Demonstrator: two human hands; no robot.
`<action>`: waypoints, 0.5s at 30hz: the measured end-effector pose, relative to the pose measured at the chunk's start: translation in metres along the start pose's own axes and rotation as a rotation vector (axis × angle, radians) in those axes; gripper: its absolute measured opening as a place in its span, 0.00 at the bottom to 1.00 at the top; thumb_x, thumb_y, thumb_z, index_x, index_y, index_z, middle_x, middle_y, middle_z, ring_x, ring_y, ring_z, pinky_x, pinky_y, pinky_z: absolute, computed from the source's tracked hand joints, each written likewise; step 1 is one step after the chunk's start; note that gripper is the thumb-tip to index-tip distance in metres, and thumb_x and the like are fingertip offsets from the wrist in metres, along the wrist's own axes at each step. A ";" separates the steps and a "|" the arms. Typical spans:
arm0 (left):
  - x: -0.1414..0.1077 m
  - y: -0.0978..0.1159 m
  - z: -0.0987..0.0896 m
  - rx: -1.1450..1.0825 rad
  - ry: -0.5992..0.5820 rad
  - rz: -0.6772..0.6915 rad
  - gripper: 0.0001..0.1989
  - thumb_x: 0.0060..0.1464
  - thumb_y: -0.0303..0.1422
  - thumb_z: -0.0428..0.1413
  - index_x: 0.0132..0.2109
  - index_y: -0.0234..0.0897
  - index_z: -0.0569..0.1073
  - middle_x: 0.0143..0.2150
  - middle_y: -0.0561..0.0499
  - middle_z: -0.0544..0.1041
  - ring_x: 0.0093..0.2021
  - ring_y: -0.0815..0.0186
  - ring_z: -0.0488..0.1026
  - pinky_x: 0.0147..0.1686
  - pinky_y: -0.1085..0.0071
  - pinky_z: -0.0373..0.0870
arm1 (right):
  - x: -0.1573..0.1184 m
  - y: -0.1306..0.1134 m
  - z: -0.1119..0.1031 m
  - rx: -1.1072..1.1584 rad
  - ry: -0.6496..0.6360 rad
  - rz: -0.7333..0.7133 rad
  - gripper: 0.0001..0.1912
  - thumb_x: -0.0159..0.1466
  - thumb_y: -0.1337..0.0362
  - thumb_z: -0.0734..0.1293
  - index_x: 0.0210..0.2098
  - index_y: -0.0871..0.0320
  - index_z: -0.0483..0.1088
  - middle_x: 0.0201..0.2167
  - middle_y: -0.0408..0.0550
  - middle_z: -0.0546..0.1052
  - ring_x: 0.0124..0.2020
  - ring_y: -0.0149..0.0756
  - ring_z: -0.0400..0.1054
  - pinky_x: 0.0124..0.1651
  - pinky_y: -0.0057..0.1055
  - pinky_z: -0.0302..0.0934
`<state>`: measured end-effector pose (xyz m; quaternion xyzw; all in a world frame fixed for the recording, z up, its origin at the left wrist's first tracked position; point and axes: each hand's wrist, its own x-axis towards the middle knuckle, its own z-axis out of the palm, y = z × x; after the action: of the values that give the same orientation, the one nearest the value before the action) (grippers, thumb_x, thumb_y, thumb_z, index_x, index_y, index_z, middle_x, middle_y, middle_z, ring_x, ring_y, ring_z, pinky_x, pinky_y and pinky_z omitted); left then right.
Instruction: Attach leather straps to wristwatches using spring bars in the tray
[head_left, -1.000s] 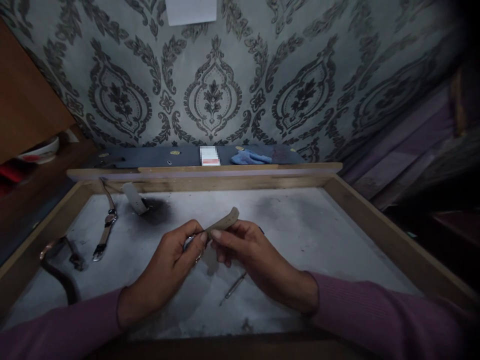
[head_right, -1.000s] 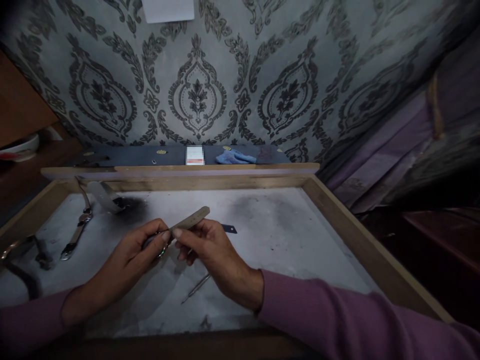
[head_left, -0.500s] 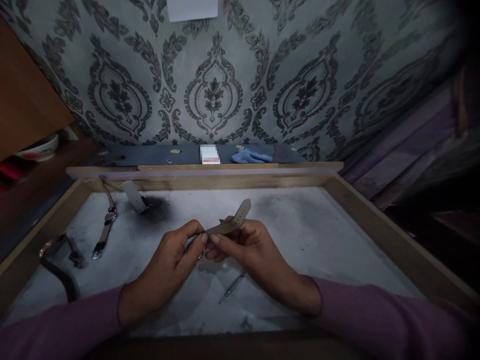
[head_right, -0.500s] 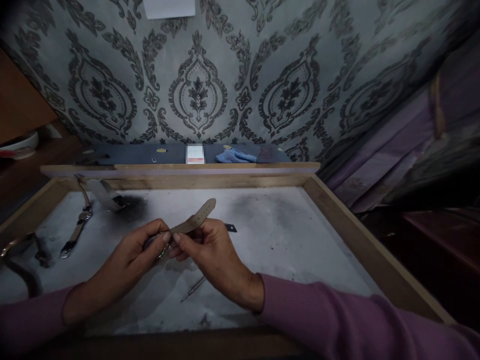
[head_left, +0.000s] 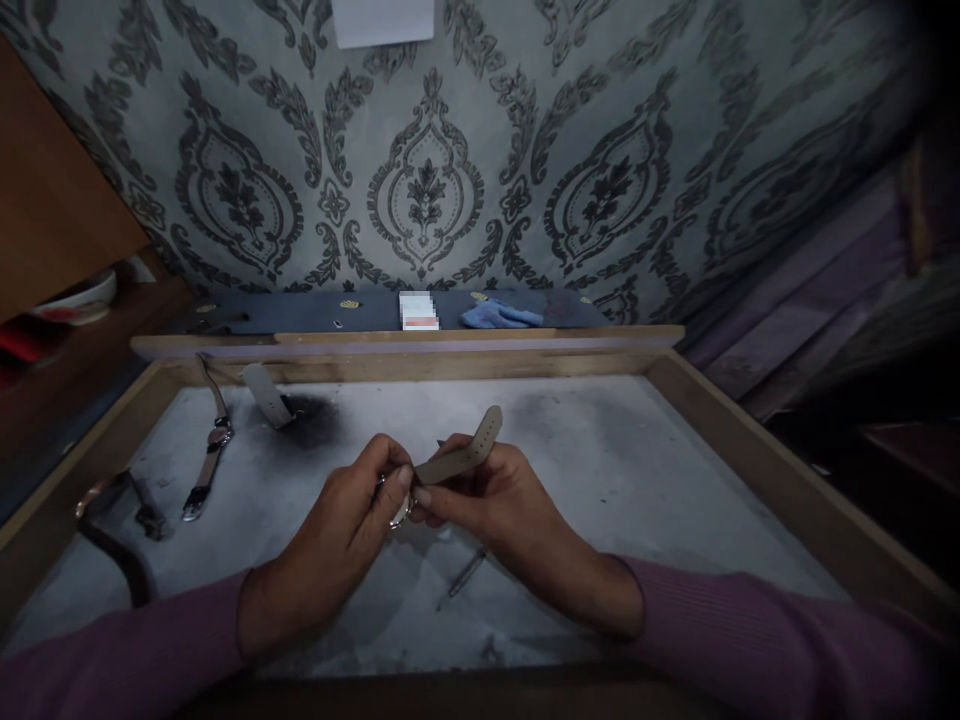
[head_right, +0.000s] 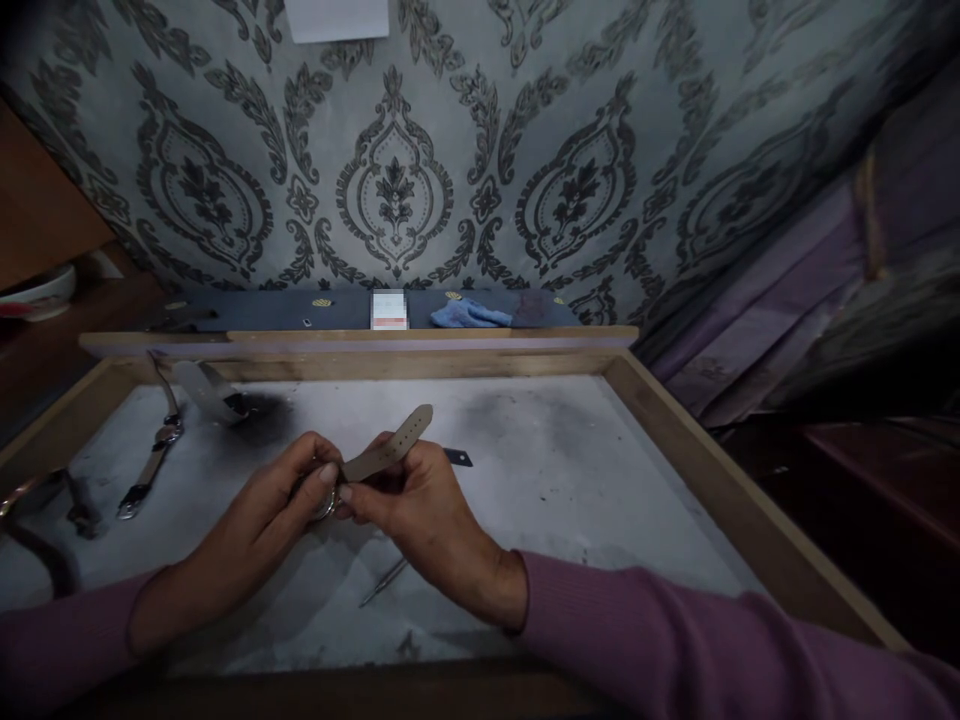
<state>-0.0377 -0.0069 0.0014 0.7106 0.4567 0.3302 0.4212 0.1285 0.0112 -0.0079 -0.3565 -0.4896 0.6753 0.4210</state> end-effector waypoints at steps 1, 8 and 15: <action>0.000 0.000 0.000 0.003 0.004 -0.004 0.11 0.66 0.36 0.42 0.36 0.38 0.63 0.29 0.55 0.67 0.29 0.68 0.63 0.29 0.72 0.60 | 0.000 0.000 0.000 -0.004 -0.001 0.000 0.11 0.51 0.62 0.76 0.24 0.60 0.71 0.20 0.40 0.74 0.23 0.26 0.68 0.29 0.24 0.63; -0.001 0.005 0.002 0.027 -0.002 -0.054 0.13 0.67 0.38 0.39 0.36 0.38 0.63 0.27 0.55 0.66 0.28 0.67 0.63 0.29 0.70 0.59 | -0.005 -0.006 0.003 -0.011 0.046 0.081 0.12 0.48 0.66 0.75 0.26 0.59 0.68 0.20 0.39 0.74 0.25 0.28 0.69 0.29 0.24 0.62; -0.003 0.006 0.002 0.038 -0.020 -0.029 0.12 0.67 0.37 0.39 0.37 0.39 0.62 0.27 0.55 0.68 0.26 0.68 0.63 0.27 0.71 0.59 | -0.007 -0.014 0.006 0.042 0.041 0.168 0.11 0.48 0.66 0.75 0.26 0.60 0.69 0.19 0.41 0.75 0.23 0.29 0.70 0.30 0.26 0.64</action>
<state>-0.0351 -0.0121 0.0062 0.7151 0.4691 0.3082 0.4167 0.1288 0.0046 0.0073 -0.4012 -0.4351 0.7109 0.3799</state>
